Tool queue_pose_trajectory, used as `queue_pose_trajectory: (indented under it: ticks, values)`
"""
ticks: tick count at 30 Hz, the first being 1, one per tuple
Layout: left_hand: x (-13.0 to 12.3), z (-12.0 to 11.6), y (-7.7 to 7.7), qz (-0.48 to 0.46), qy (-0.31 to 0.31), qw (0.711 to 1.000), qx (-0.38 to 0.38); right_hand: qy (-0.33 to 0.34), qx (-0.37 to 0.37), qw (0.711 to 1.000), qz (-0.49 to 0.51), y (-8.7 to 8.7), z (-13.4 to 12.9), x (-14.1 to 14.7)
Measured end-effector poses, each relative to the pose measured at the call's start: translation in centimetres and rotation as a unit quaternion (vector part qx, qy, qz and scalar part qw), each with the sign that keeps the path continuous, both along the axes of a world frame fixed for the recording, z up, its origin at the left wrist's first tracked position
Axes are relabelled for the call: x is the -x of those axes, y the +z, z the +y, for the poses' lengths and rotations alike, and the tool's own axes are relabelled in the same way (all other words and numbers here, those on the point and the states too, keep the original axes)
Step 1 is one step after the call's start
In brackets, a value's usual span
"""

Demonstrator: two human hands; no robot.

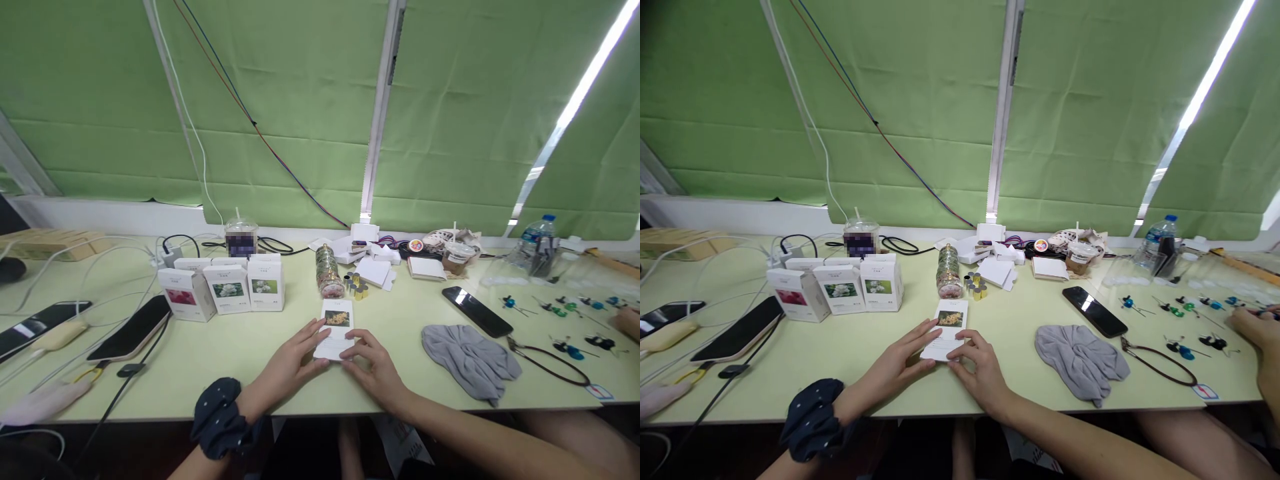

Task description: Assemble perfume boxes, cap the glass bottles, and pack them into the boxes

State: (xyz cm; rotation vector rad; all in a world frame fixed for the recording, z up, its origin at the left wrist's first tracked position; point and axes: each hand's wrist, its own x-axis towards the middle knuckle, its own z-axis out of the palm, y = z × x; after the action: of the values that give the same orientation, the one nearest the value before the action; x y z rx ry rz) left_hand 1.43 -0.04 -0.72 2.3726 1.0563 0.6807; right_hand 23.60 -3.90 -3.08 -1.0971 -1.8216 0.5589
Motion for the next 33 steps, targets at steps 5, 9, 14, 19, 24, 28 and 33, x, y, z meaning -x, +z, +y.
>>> queue_pose_trajectory:
  ticks: [5, 9, 14, 19, 24, 28, 33]
  values:
    - [0.2, 0.3, -0.4, -0.007, 0.005, 1.0, 0.016, -0.002, 0.0, 1.0, -0.006, 0.0, -0.1, 0.0]
    - [0.3, 0.4, -0.6, -0.009, -0.003, 1.0, 0.018, 0.003, -0.004, 1.0, -0.009, -0.1, -0.1, 0.0]
    - [0.1, 0.4, -0.3, -0.012, 0.005, 1.0, 0.026, 0.001, 0.007, 1.0, -0.001, -0.1, -0.1, 0.1]
    - [0.0, 0.4, -0.2, -0.026, 0.011, 0.999, 0.027, -0.002, 0.015, 1.0, 0.011, 0.3, -0.2, 0.2]
    - [0.0, 0.6, -0.4, -0.036, 0.02, 0.999, 0.028, -0.006, 0.021, 0.999, 0.038, 0.8, -0.1, 0.3]
    - [-0.1, 0.8, -0.5, -0.049, 0.032, 0.998, 0.035, -0.008, 0.036, 0.998, 0.057, 1.0, 0.1, 0.3]
    - [-0.3, 0.6, -0.2, -0.068, 0.028, 0.997, 0.039, -0.031, 0.052, 0.997, 0.054, 1.0, 0.0, 0.2]
